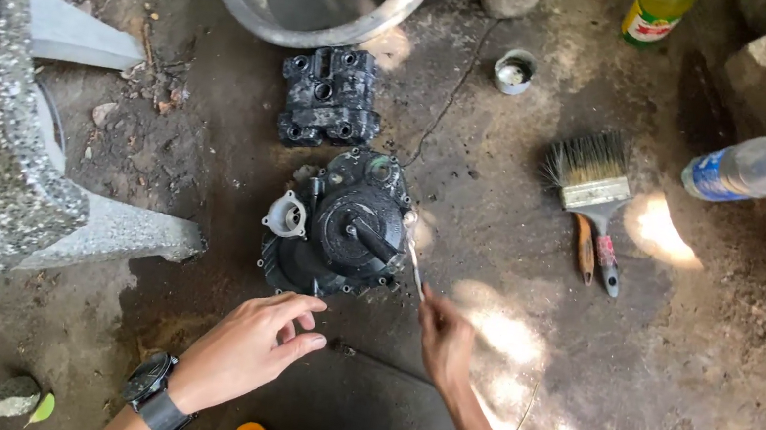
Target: Cleaning oil and grime from motorcycle engine components using a brush and cleaning solvent.
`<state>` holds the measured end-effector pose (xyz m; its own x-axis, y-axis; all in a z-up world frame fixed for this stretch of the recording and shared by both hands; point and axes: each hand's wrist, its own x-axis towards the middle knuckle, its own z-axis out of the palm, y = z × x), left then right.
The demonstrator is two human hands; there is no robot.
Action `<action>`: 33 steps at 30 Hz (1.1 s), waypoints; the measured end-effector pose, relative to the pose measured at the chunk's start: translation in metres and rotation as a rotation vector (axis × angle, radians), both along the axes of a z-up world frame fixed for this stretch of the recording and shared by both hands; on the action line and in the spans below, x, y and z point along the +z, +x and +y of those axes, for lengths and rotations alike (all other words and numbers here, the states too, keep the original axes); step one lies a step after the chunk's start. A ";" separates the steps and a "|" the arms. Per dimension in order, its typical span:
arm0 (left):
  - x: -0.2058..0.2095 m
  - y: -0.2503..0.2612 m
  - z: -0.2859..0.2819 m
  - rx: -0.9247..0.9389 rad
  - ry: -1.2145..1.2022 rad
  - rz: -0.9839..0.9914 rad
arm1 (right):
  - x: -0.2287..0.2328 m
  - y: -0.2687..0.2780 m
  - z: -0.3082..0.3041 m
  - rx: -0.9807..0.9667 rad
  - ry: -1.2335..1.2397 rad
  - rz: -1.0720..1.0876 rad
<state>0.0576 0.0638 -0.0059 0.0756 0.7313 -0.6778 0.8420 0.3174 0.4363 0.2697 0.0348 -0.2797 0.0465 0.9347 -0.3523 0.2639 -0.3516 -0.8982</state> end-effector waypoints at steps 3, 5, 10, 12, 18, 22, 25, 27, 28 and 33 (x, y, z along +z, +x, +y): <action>0.000 0.005 0.002 0.000 -0.002 -0.005 | -0.012 -0.002 -0.005 0.031 0.022 -0.012; -0.001 0.006 0.002 -0.003 -0.005 -0.004 | -0.022 -0.002 -0.015 0.051 -0.019 -0.025; -0.006 0.011 0.005 -0.027 0.023 0.004 | -0.009 -0.005 -0.004 -0.045 0.260 -0.036; -0.003 0.015 0.005 -0.016 0.003 0.003 | -0.029 -0.011 -0.016 -0.010 0.196 -0.062; -0.008 0.011 0.007 0.002 -0.036 0.017 | -0.039 -0.012 -0.013 -0.027 0.291 -0.077; -0.005 0.007 0.007 -0.008 0.003 0.014 | -0.006 0.020 0.018 -0.096 0.380 0.035; -0.007 0.001 0.007 0.012 0.023 -0.006 | 0.019 0.053 0.084 -0.152 0.391 -0.134; -0.008 -0.002 0.010 0.020 0.013 -0.003 | 0.026 0.075 0.151 -0.130 0.516 -0.263; -0.008 -0.004 0.011 0.029 -0.004 0.005 | 0.030 0.084 0.183 -0.106 0.634 -0.388; -0.017 -0.016 0.000 0.037 -0.018 -0.004 | 0.034 0.079 0.317 0.028 0.413 -0.780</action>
